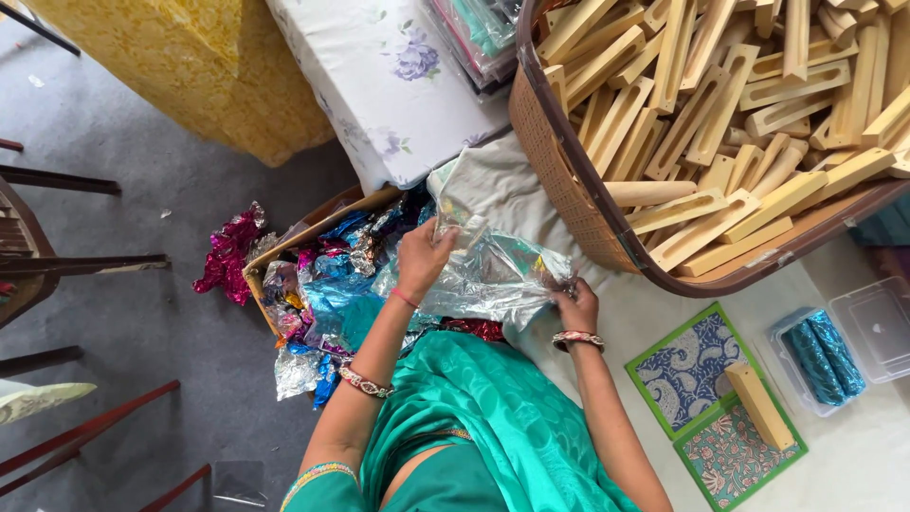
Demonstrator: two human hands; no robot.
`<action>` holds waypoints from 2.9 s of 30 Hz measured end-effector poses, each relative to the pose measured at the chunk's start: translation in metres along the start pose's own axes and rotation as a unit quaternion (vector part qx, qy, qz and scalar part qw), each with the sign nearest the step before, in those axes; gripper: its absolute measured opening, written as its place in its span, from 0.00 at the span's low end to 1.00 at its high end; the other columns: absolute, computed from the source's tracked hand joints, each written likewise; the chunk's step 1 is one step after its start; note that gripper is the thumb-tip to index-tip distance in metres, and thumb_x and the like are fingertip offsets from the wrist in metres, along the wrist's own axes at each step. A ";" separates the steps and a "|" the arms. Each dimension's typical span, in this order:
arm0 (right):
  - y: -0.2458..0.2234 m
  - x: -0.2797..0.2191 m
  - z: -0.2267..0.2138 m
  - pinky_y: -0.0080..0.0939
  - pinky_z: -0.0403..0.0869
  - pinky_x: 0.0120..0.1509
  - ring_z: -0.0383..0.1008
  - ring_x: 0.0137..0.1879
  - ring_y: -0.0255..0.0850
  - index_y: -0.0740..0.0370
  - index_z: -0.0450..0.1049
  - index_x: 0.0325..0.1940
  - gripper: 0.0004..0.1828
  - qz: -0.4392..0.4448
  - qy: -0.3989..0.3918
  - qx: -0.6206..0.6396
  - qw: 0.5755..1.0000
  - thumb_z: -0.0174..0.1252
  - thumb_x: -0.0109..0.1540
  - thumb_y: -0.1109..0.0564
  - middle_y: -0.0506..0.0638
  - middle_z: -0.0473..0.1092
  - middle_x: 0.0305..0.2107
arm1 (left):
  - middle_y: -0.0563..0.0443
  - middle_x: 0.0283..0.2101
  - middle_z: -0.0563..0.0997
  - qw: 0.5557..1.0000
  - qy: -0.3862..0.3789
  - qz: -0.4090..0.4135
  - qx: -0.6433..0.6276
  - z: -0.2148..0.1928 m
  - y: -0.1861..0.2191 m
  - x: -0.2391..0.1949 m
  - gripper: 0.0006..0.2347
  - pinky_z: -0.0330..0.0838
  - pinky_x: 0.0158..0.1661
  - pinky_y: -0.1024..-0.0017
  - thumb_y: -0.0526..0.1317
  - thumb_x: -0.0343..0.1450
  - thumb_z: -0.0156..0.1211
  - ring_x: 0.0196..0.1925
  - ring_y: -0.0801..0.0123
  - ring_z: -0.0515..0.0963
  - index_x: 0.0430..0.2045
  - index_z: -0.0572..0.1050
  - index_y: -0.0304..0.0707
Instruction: The person wraps a wooden handle with a sheet of colored foil, folds the foil over it, and sets the wrapped handle with a row of finished ones. The person then takes unwrapped wooden handles from a large basket one at a time and wipes each handle with a white cloth, placing the wiped handles on the table.
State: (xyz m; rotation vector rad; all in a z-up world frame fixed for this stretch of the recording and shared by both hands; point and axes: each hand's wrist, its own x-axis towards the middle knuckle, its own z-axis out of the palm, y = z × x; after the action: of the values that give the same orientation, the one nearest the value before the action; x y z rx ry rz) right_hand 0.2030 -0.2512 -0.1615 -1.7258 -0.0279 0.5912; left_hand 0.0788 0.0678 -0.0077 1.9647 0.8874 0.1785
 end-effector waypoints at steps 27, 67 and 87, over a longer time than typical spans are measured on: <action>-0.026 0.012 0.007 0.31 0.66 0.29 0.65 0.24 0.27 0.67 0.77 0.31 0.15 -0.099 0.155 -0.030 0.982 0.64 0.67 0.54 0.45 0.74 0.22 | 0.65 0.21 0.70 0.957 0.052 -0.064 -0.278 -0.006 -0.086 -0.001 0.11 0.57 0.22 0.80 0.43 0.75 0.61 0.22 0.85 0.62 0.27 0.77 0.33; -0.052 -0.143 -0.361 0.39 0.76 0.51 0.78 0.47 0.46 0.50 0.83 0.49 0.25 -0.139 0.216 -0.307 0.916 0.59 0.55 0.74 0.54 0.77 0.43 | 0.47 0.23 0.79 0.954 -0.252 -0.016 -0.162 0.280 0.027 -0.103 0.12 0.71 0.26 0.71 0.41 0.72 0.66 0.23 0.71 0.77 0.27 0.77 0.26; -0.075 -0.097 -0.317 0.44 0.76 0.59 0.78 0.54 0.48 0.52 0.84 0.47 0.30 -0.244 0.081 -0.243 0.935 0.57 0.48 0.76 0.55 0.77 0.47 | 0.39 0.72 0.59 0.832 -0.270 0.425 0.234 0.351 0.183 -0.122 0.42 0.52 0.68 0.47 0.52 0.62 0.70 0.73 0.48 0.59 0.71 0.54 0.40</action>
State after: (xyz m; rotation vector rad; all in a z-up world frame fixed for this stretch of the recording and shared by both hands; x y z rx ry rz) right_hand 0.2677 -0.5529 -0.0187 -2.1387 -0.5092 0.0671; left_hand 0.2440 -0.3120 -0.0253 2.5616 -0.4030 -0.1096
